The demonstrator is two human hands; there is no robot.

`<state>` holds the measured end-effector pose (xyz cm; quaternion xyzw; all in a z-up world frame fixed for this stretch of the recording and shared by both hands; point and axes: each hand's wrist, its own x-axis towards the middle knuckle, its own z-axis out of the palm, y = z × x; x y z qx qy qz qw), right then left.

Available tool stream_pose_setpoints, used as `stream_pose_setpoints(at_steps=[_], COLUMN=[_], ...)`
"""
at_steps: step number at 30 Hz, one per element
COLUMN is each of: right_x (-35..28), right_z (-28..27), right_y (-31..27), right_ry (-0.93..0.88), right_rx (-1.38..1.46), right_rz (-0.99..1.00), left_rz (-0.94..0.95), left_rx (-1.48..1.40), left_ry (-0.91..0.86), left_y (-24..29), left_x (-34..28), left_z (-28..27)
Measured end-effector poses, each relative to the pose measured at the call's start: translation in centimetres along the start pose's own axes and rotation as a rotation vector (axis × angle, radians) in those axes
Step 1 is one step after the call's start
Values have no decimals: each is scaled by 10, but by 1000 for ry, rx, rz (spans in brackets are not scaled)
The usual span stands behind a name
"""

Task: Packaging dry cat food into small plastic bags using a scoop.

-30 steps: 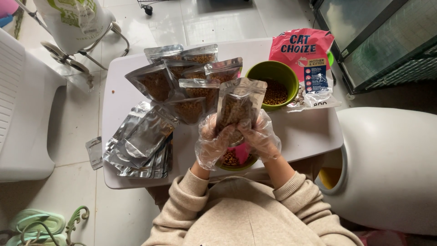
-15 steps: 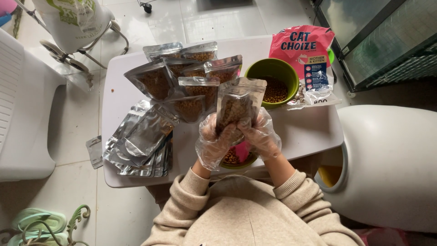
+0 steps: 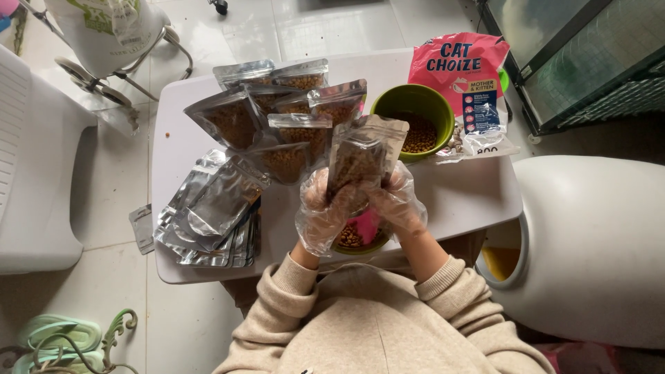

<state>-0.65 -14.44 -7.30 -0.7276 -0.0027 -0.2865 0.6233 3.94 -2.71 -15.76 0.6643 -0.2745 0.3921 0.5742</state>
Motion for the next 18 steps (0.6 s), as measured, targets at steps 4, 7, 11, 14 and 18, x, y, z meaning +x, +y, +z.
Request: stream_pose_setpoints(at_steps=[4, 7, 11, 14, 18], right_x=[7, 13, 17, 16, 9], right_z=[-8, -14, -33, -32, -29], right_y=[-22, -37, -13, -13, -14], right_ry=[39, 72, -284, -255, -197], right_rx=[1102, 2047, 2631, 2340, 1902], right_rz=[716, 1332, 2045, 1765, 1355], left_rz=[-160, -163, -499, -450, -487], left_rx=[-89, 16, -94, -106, -64], left_ry=[-117, -100, -187, -74, -80], left_y=[-4, -3, 20, -23, 28], left_x=[-1, -11, 10, -25, 19], left_z=[-10, -4, -17, -11, -21])
